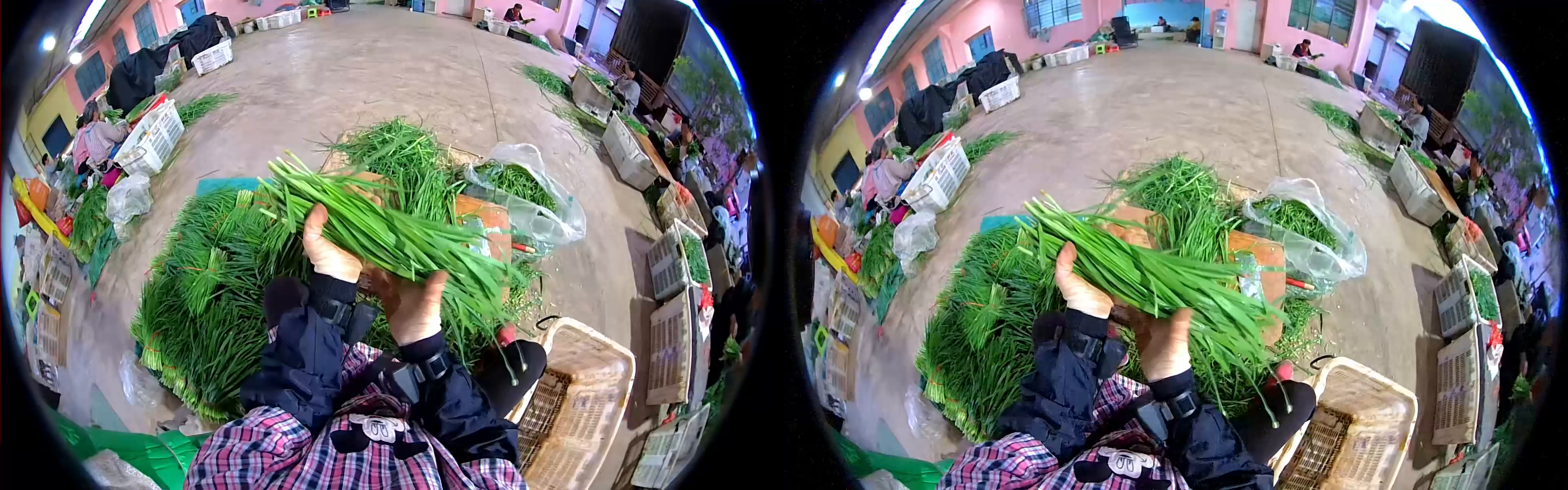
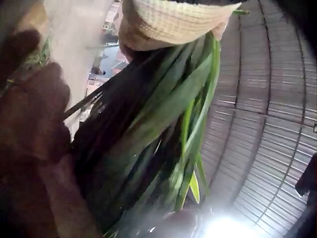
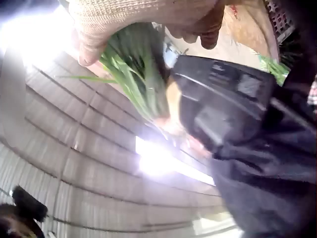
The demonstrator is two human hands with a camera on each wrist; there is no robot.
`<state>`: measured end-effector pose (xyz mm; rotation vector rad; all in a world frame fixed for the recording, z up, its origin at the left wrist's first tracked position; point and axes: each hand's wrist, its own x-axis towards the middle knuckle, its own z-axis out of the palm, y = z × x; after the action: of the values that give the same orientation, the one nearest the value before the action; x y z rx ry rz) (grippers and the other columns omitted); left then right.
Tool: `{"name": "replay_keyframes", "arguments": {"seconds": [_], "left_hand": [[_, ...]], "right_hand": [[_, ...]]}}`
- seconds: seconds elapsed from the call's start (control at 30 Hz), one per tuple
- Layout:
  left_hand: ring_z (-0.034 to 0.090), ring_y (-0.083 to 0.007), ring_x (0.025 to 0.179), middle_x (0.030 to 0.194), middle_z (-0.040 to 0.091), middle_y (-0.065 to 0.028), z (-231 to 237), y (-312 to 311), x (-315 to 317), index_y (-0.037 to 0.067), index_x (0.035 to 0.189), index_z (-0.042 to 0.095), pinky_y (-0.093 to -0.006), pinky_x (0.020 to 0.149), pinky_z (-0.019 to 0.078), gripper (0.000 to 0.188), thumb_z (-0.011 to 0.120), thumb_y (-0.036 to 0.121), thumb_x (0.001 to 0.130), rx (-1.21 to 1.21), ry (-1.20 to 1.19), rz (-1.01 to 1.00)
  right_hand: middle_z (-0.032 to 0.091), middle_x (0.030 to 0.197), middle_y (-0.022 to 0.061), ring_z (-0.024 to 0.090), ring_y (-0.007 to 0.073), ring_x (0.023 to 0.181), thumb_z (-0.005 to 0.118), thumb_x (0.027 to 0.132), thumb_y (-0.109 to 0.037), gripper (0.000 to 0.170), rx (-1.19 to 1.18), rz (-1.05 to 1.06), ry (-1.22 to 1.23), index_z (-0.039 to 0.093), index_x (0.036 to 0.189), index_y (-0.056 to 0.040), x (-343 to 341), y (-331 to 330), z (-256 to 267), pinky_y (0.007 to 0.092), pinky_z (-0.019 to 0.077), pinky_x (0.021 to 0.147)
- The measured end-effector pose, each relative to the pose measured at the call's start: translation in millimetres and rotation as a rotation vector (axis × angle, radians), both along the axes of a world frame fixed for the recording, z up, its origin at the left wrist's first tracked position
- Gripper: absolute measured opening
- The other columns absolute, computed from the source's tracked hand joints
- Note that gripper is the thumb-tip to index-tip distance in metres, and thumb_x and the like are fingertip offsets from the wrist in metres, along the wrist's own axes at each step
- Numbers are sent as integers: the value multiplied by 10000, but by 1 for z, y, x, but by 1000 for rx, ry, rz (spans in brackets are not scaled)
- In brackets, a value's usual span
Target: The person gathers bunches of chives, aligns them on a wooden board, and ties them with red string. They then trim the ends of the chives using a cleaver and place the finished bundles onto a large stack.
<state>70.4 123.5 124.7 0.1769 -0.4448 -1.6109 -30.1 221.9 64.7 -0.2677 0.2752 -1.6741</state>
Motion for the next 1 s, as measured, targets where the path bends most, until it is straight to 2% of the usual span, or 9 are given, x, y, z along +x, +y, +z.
{"name": "replay_keyframes", "arguments": {"seconds": [0.17,0.33,0.4,0.5,0.57,0.63,0.8,0.9,1.0], "left_hand": [[582,-285,1014,1124,605,-113,-33,30,-23,36,1182,537,-429,924,458,559,707,332,739,24,-9,-38],[489,-245,1177,1266,531,-61,-65,48,-28,58,1278,461,-428,1023,376,697,783,255,692,9,-44,-288],[474,-223,1201,1278,523,-74,-127,42,-4,75,1327,422,-392,1011,381,690,734,304,755,-90,-547,-461],[507,-196,1169,1239,558,-92,-75,65,41,67,1288,485,-331,949,433,521,619,333,860,-590,-1056,-735],[570,-207,1086,1176,598,-123,-44,50,65,29,1194,565,-318,859,494,402,583,292,890,-675,-1723,-1343],[629,-167,929,977,671,-101,-13,40,72,5,1135,605,-286,767,520,313,583,193,886,-268,-1561,-1622],[621,-212,943,1052,637,-155,70,-12,9,-42,1150,576,-300,807,515,356,596,159,857,-673,-1084,-911],[318,-272,1330,1435,323,-185,72,-47,-80,21,1420,247,-402,1047,334,760,622,355,850,-1225,-1308,-357],[309,-285,1331,1437,309,-193,59,-65,-150,17,1404,276,-416,1048,337,817,641,448,813,-1297,-1483,-143]], "right_hand": [[599,1155,112,542,291,1080,673,792,-396,525,-51,-327,-547,556,1202,-90,-49,-24,16,506,398,987],[653,1032,88,605,286,930,637,806,-388,378,-89,-351,-363,633,1046,-95,-96,-26,-12,508,457,895],[652,992,80,612,276,878,632,804,-383,366,-82,-418,-234,632,1004,-77,-121,-22,-16,508,476,860],[644,955,98,608,266,874,609,823,-386,376,-61,-516,-155,619,1003,-56,-175,-21,-24,483,483,832],[641,954,109,606,268,889,591,839,-377,374,-95,-445,101,612,1004,-42,-199,-4,-4,465,483,826],[640,1000,113,605,273,911,560,863,-372,376,-111,-515,217,595,1060,-54,-220,-1,3,446,490,830],[642,976,98,616,236,869,585,868,-306,341,38,-532,390,585,1117,-72,-245,-16,43,424,503,813],[638,931,82,617,224,825,644,831,-254,333,46,-533,487,588,1101,-67,-253,-45,46,396,505,785],[630,933,55,607,179,822,663,815,-159,275,13,-602,664,604,1053,-36,-210,-55,87,329,505,755]]}}
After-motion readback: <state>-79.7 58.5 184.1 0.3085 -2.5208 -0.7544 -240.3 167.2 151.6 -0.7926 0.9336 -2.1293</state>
